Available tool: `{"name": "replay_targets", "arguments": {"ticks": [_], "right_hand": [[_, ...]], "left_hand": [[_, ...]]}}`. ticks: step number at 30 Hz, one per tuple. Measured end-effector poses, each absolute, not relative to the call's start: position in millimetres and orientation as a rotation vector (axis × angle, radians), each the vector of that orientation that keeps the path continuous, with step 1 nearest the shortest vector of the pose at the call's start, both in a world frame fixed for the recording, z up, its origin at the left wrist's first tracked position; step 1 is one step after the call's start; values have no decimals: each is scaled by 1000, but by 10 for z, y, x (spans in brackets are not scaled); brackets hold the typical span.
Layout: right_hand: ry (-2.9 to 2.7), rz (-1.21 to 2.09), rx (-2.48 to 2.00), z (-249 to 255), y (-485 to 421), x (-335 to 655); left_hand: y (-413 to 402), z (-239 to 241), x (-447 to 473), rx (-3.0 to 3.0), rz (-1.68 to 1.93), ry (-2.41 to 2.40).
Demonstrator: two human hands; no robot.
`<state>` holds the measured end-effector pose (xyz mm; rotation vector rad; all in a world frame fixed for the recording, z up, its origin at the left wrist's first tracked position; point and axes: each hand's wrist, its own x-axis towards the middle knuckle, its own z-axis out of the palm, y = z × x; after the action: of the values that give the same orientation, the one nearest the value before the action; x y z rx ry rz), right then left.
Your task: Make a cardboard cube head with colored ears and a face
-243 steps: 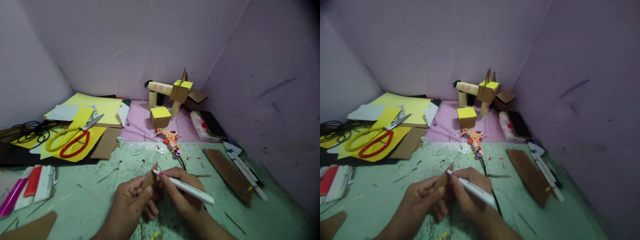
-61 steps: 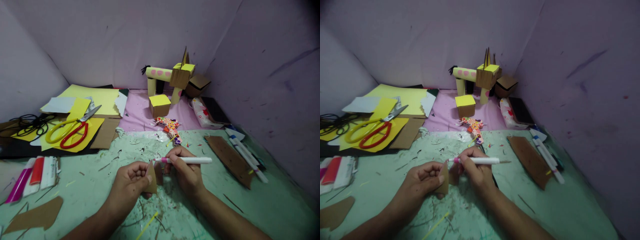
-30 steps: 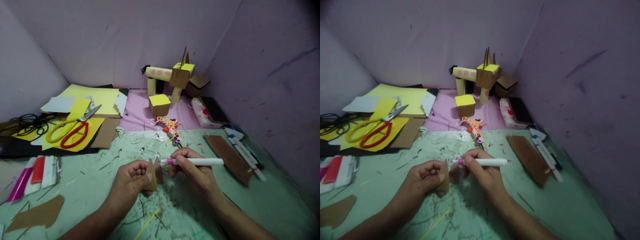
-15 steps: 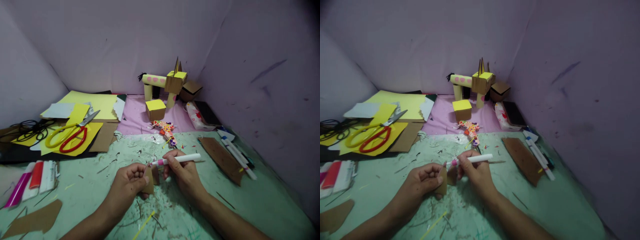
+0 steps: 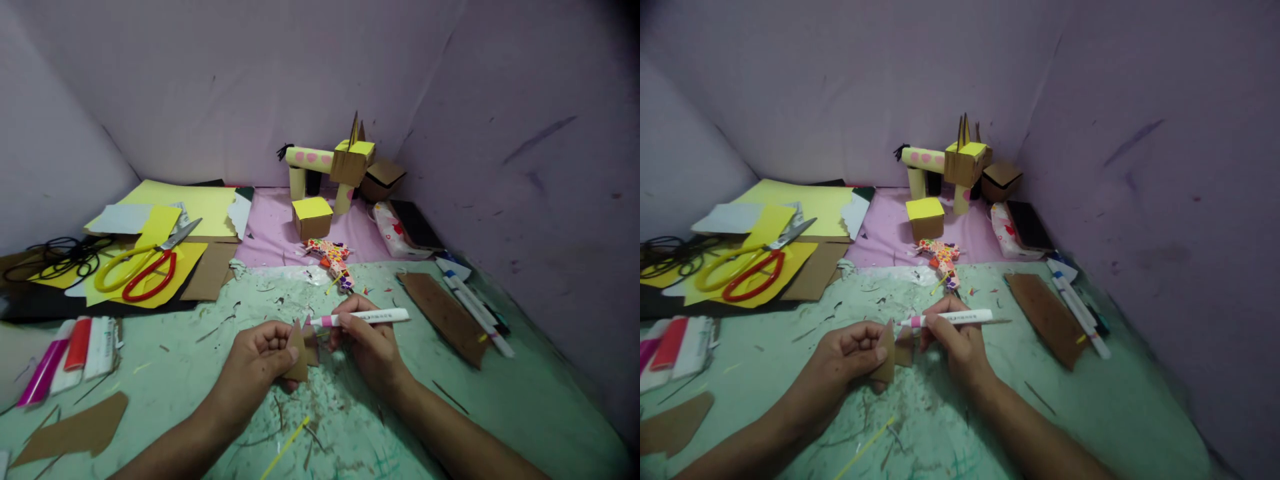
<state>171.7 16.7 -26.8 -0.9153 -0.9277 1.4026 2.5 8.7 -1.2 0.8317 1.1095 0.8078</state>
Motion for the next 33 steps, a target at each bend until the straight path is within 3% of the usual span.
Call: {"name": "replay_targets", "arguments": {"ticks": [14,33], "right_hand": [[-1167,1281,-1021,-192,139,1717],[-1077,1405,-1042,-182,119,1732]], "left_hand": [[69,-14,10,845,789,1125],[69,-12,23,857,817,1145]]}}
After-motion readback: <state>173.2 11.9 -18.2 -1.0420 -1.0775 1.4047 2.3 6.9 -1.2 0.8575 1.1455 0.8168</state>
